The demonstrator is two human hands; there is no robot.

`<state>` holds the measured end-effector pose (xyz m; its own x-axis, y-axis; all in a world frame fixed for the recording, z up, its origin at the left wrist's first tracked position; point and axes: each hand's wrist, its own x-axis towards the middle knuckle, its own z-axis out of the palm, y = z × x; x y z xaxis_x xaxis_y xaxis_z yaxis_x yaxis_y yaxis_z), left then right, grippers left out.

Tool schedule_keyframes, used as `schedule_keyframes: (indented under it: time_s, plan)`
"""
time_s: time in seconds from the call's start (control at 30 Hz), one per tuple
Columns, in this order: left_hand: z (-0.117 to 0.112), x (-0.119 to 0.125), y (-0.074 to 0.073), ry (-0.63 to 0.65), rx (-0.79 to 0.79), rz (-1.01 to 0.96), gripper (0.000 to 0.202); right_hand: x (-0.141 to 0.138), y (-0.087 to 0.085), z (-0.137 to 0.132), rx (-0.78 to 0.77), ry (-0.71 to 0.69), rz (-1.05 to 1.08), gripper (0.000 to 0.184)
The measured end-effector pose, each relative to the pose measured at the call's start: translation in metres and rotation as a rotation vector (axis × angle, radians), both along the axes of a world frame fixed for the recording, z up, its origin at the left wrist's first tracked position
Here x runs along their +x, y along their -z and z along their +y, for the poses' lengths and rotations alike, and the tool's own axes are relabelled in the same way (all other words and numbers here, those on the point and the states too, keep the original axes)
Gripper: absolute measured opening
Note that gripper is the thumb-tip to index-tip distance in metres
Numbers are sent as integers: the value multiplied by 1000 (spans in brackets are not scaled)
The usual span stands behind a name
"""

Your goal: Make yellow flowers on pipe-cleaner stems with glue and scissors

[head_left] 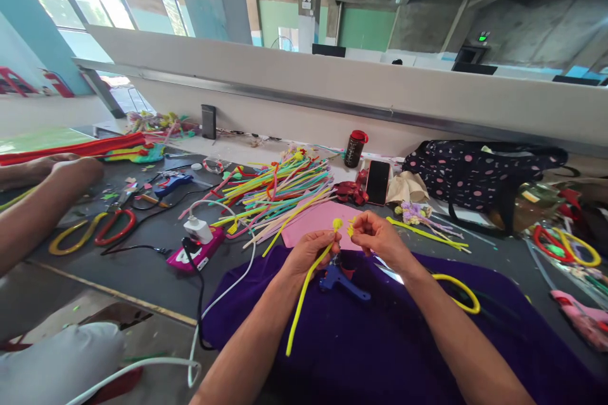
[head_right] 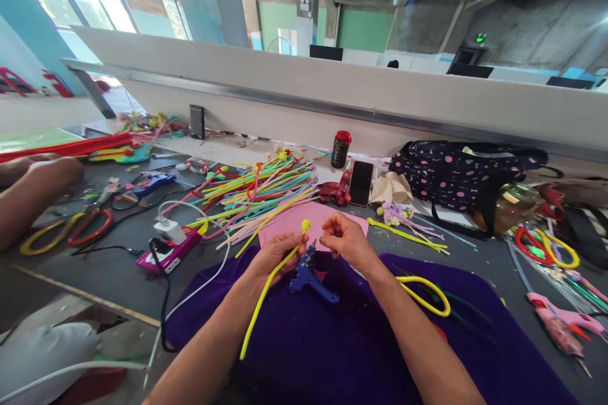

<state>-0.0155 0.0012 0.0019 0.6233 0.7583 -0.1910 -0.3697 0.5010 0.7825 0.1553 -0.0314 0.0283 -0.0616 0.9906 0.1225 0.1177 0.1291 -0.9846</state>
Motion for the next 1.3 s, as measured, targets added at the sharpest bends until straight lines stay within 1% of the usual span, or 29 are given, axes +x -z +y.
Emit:
schedule_keyframes:
  time_s: [0.07,0.17,0.33,0.43,0.5,0.57,0.63,0.77,0.87,0.93,1.03,1.1,1.17,1.23,1.3]
  plan:
    - [0,-1,0,10,-3,-18,20,-1,1,0,-7,-24,-7,15]
    - [0,-2,0,34,-39,-85,17,-2,4,2,-12,0,-17,14]
    - [1,-2,1,73,-124,-153,12,-6,8,3,-5,31,14,19]
    - [1,-2,1,43,-161,-153,11,-8,9,2,18,44,-5,19]
    - [1,-1,1,-3,-170,-125,11,-10,10,1,29,46,-28,17]
    - [0,-1,1,-59,-147,-103,12,-13,11,0,17,41,-28,16]
    - [-2,1,1,-107,-84,-105,13,-17,12,0,-26,37,6,17]
    - [-6,4,3,-150,26,-112,19,-25,15,-1,-96,60,120,19]
    - [-9,7,4,-187,68,-113,23,-31,16,-3,-132,31,170,25]
    - [-11,9,4,-178,94,-109,26,-35,18,-5,-186,-30,186,27]
    - [-13,10,2,-114,132,-92,30,-40,20,-8,-220,-96,224,28]
    - [-13,9,2,-109,134,-87,29,-42,22,-8,-185,-82,239,26]
    - [-13,9,3,-138,105,-91,27,-43,23,-8,-128,-29,209,25]
    - [-11,8,4,-175,73,-109,24,-43,23,-9,-50,34,117,24]
    - [-9,7,5,-209,53,-122,16,-43,21,-10,61,103,-33,23]
